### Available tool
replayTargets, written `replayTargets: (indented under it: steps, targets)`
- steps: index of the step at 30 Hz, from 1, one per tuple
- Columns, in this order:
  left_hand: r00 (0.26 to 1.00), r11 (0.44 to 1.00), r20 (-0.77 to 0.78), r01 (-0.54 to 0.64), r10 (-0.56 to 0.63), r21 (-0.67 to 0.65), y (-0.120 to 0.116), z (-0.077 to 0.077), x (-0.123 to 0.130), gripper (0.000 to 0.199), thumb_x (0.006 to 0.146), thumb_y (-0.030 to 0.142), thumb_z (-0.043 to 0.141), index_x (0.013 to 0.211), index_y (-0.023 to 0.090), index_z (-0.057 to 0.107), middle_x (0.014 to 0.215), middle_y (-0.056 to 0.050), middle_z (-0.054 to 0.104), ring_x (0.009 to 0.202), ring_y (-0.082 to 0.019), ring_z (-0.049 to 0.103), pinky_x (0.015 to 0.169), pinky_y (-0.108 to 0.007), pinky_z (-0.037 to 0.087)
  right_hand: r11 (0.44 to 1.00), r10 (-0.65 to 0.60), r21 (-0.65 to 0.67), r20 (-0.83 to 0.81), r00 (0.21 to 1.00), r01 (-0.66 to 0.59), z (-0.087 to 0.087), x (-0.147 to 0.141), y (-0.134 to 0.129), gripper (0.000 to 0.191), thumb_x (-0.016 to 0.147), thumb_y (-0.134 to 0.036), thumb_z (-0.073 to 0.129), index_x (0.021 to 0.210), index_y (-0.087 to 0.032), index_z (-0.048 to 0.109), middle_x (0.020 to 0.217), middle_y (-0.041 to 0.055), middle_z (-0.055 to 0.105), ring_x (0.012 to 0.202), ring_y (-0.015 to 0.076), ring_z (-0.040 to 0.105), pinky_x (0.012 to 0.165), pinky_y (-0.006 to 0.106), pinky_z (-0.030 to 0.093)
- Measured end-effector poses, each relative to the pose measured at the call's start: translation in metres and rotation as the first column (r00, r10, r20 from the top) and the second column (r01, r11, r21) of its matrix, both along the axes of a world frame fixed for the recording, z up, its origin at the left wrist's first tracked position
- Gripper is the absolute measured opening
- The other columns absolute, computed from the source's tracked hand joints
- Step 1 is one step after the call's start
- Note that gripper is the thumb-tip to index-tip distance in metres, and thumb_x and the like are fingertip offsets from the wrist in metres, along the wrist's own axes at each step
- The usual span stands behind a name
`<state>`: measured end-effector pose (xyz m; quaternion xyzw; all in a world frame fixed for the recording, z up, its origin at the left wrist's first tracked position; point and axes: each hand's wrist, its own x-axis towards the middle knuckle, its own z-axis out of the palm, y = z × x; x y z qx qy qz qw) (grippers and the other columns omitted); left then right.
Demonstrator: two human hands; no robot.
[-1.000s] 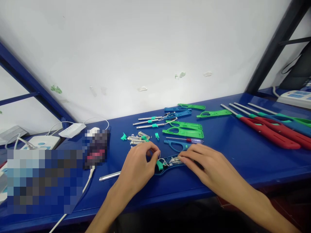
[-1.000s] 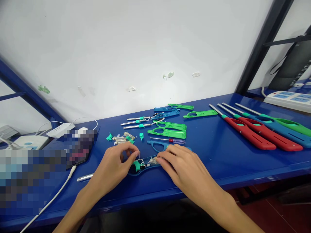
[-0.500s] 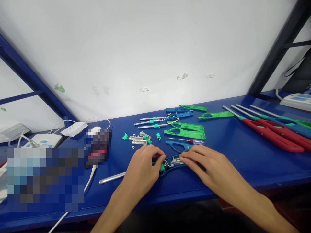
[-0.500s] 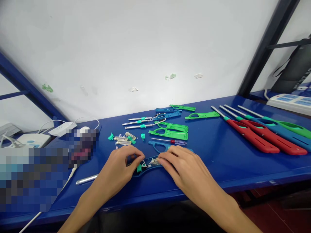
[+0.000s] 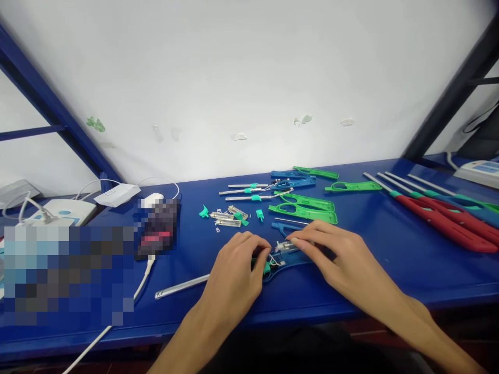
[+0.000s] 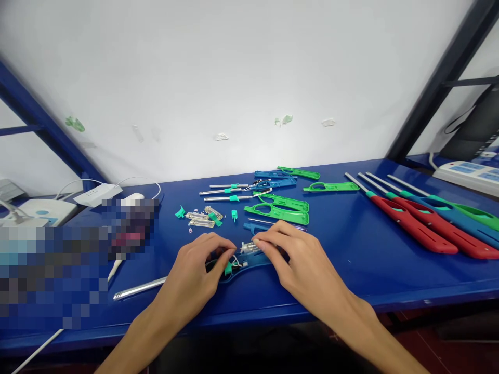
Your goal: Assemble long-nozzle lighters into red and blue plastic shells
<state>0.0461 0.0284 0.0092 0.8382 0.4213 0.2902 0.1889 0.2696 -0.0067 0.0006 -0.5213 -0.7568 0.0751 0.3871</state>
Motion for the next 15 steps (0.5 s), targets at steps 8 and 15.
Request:
replayTargets:
  steps: [8, 15]
  targets:
    - [1.000, 0.996, 0.002, 0.029, -0.029, 0.085, -0.0006, -0.0057, -0.0009, 0.014, 0.102, 0.009, 0.062, 0.099, 0.019, 0.071, 0.096, -0.001, 0.073, 0.089, -0.022, 0.067, 0.082, -0.037, 0.052, 0.998, 0.006, -0.055, -0.058, 0.998, -0.009, 0.0016, 0.0003, 0.0021, 0.024, 0.108, -0.038, 0.058, 0.104, -0.030, 0.080, 0.105, -0.0002, 0.079, 0.097, 0.0196, 0.073, 0.089, 0.032, 0.054]
    - [0.999, 0.989, -0.008, 0.049, -0.048, 0.141, 0.0011, -0.0076, -0.0007, 0.013, 0.102, 0.009, 0.062, 0.101, 0.019, 0.070, 0.098, -0.002, 0.073, 0.090, -0.022, 0.068, 0.083, -0.037, 0.054, 0.998, 0.022, -0.065, -0.048, 0.999, -0.025, 0.0030, -0.0008, 0.0033, 0.023, 0.108, -0.037, 0.059, 0.106, -0.030, 0.081, 0.105, 0.0000, 0.078, 0.097, 0.0197, 0.073, 0.089, 0.032, 0.054]
